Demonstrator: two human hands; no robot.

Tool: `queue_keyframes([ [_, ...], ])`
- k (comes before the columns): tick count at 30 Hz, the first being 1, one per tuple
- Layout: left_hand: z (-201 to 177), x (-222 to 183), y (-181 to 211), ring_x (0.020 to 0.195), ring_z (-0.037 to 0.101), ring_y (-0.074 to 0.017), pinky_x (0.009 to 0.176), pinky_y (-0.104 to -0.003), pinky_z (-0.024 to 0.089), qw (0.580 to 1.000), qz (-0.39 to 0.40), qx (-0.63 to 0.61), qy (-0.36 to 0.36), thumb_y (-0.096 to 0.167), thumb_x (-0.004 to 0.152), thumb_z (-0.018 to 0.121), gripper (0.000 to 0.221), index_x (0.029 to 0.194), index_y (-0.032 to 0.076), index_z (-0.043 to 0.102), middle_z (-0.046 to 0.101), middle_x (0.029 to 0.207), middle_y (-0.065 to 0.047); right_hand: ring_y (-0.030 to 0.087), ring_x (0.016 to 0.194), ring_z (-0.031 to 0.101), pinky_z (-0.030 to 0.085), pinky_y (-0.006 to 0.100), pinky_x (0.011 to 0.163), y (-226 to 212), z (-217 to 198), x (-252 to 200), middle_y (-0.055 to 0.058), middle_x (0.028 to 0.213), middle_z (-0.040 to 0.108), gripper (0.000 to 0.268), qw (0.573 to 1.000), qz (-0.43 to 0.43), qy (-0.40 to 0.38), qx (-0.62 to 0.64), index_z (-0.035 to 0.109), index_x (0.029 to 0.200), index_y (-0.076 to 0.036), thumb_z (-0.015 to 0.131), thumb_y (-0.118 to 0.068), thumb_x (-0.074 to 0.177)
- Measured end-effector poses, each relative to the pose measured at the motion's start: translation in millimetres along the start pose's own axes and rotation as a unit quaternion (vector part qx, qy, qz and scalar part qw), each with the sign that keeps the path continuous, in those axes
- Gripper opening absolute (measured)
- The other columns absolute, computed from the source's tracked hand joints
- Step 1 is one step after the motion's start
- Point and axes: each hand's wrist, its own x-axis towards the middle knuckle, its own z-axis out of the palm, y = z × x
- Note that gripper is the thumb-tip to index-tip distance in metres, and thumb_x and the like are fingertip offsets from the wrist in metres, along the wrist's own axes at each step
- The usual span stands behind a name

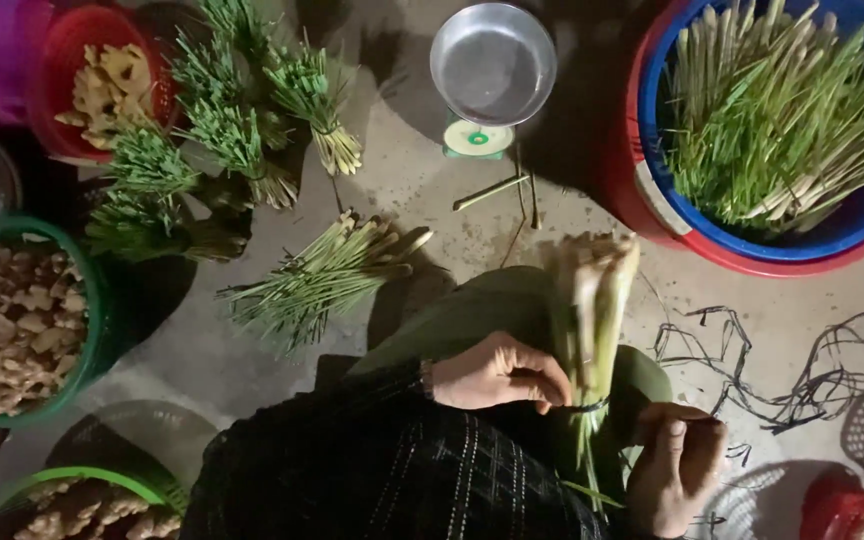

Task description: Sorting, weighing, and bundling lemongrass stalks using thin strips and scissors.

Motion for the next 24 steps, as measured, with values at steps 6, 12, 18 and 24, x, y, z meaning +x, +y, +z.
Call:
queue_keyframes([
  [6,13.0,3.9,31.7,0.074,0.072,-0.0098,0.065,-0.022,0.057,0.954,-0.021,0.295,0.053,-0.005,0.094,0.068,0.018,0.106,0.007,0.072,0.077,0.091,0.000,0.011,0.074,0.051,0.042,0.021,0.064,3.8,5.8,-4.3,0.011,0.102,0.062,0.005,0.997,-0.030,0.047,-0.052,0.043,0.115,-0.006,0.043,-0.011,0.116],
  [12,16.6,35.1,32.0,0.054,0.067,-0.0153,0.053,-0.029,0.050,0.936,-0.070,0.345,0.001,0.005,0.091,0.067,0.009,0.097,0.009,0.073,0.074,0.074,-0.002,0.015,0.079,0.059,0.051,0.025,0.074,1.2,-40.6,-0.5,0.013,0.099,0.066,0.002,0.996,-0.052,-0.018,-0.076,0.051,0.111,-0.003,0.052,-0.002,0.109],
  [18,8.6,58.0,-6.7,0.067,0.072,-0.0235,0.067,-0.034,0.056,0.918,-0.019,0.390,-0.074,0.009,0.086,0.071,0.028,0.114,0.006,0.071,0.080,0.098,-0.008,0.011,0.069,0.074,0.059,0.024,0.064,-38.4,-44.3,50.8,-0.002,0.088,0.076,0.027,0.873,-0.116,-0.306,-0.362,0.075,0.093,-0.012,0.078,0.001,0.069],
  [24,23.7,30.3,29.4,0.064,0.064,-0.0162,0.061,-0.030,0.051,0.932,0.087,0.347,-0.063,-0.002,0.089,0.070,0.014,0.100,0.006,0.071,0.075,0.091,-0.002,0.014,0.068,0.065,0.054,0.025,0.063,-18.1,2.7,60.2,0.002,0.088,0.070,0.021,0.910,-0.076,-0.269,-0.307,0.070,0.092,-0.007,0.077,0.001,0.075],
])
